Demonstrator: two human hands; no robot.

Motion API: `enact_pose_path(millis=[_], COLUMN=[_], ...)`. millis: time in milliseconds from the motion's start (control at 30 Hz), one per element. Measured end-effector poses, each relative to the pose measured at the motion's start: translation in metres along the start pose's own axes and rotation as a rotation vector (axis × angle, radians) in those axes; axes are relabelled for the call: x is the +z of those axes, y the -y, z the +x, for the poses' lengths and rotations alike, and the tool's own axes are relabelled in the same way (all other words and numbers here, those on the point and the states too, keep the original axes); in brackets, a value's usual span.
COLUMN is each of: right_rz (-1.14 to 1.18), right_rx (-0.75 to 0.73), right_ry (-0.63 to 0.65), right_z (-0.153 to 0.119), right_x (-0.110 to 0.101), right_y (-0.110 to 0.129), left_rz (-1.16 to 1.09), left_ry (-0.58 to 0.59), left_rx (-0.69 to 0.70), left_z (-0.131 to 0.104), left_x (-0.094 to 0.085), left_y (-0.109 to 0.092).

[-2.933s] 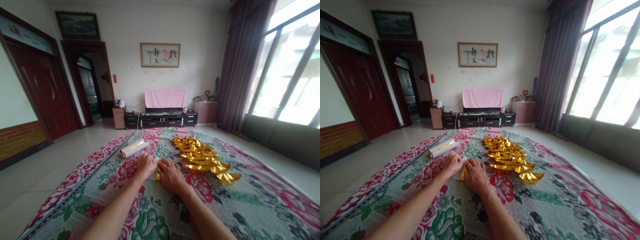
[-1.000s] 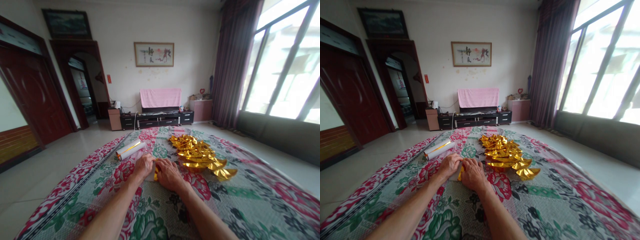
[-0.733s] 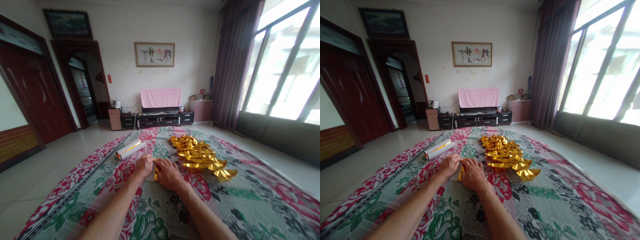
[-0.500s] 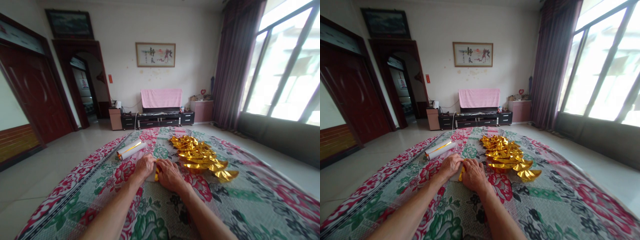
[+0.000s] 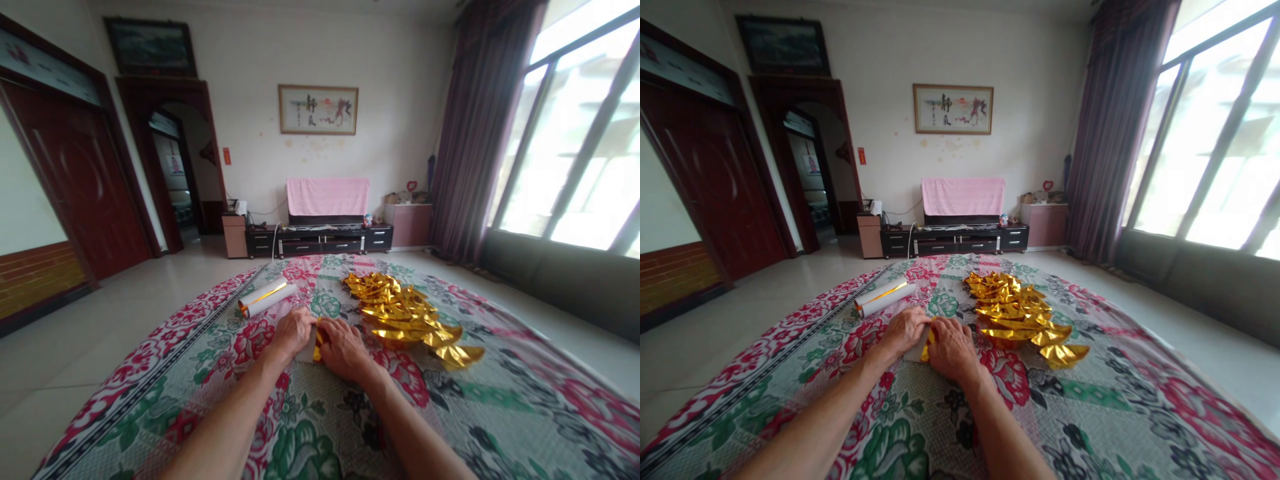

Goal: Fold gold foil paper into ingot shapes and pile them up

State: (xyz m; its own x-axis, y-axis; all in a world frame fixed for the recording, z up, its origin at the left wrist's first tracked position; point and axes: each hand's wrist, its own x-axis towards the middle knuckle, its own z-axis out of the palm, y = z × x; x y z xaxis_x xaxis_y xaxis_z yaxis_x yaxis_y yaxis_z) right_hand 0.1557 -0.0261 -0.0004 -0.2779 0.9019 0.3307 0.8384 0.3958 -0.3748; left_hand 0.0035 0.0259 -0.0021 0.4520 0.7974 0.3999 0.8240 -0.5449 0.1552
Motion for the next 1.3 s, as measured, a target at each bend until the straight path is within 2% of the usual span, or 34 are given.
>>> enact_pose_path(millis=[633,800,933,1133,1300], right_rz=[-0.015,-0.052,-0.076,-0.073,-0.082], right_rx=[-0.02,-0.021,-0.006,-0.037,-0.04], right_ry=[-0.004,0.006,0.031,0.007,0.041], right_z=[-0.001,-0.001,-0.001,-0.001,-0.001], right_x=[-0.001,-0.002,-0.001,-0.002,-0.006], right_y=[0.001,0.002,0.003,0.003,0.005], left_rz=[0.011,-0.015,-0.044,-0.051,-0.055], left_ry=[0.038,0.005,0.056,0.097,0.106], left_rx=[0.055,0.063,0.076,0.016,-0.036], left_z=[-0.002,-0.003,-0.004,-0.004,-0.003], left_x=[-0.006,-0.004,-0.004,-0.005,-0.005], left_y=[-0.002,0.004,0.012,0.018,0.017])
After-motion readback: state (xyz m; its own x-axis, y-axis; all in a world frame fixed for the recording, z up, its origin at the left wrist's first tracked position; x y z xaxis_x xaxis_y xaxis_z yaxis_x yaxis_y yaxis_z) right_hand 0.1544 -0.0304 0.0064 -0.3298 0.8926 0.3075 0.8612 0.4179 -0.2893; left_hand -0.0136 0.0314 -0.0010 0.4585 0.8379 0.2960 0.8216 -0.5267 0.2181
